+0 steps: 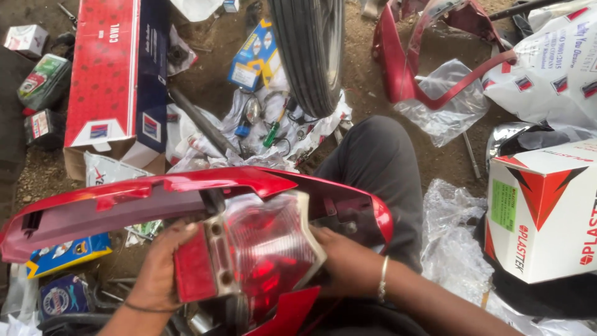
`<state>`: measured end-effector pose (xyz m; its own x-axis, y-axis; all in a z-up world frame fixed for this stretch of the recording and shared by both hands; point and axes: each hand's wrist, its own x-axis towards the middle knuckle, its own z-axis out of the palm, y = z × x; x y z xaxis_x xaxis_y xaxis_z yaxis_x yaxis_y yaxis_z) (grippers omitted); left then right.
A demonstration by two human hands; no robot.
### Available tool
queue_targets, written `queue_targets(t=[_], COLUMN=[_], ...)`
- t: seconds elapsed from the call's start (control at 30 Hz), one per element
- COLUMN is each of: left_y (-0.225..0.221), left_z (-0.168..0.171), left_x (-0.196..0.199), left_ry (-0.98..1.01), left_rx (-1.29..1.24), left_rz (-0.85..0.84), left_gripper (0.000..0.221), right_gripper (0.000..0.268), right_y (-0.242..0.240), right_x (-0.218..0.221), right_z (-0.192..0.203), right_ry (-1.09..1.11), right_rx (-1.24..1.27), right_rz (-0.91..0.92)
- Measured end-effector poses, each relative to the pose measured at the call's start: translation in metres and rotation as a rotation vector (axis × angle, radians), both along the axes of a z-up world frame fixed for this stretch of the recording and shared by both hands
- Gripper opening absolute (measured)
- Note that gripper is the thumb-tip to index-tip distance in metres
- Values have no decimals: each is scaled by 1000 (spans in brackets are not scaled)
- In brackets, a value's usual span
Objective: The person sits on the ground holding a red motorcycle front cowl on their lap. They use a screwdriver to unscrew fasteners from the cowl, then detach the headlight assembly and pull the fairing panel away from the mounting bracket.
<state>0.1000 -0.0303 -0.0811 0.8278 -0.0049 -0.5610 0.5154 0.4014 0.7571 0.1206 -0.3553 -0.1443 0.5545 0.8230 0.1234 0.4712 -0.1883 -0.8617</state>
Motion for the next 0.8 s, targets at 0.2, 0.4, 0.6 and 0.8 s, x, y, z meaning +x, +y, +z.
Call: queue_targets(t=[0.2, 0.4, 0.6, 0.8], left_y=[26, 17, 47, 109], left_z=[-46, -45, -50, -82], left_x=[-20, -31, -49, -81], left_ry=[-37, -72, 40, 30], left_rx=[-133, -77, 54, 4], left_rz=[32, 106, 182, 259], left_gripper=[44, 60, 62, 66], right_gripper=[80, 89, 93, 55], right_y=[16, 11, -2, 28], right_x=[-20, -57, -49, -86], right_z=[12, -8, -38, -66], right_ry=[-20, 170, 219, -3], right_rx=[-162, -64, 179, 44], right_rz=[-182, -387, -215, -144])
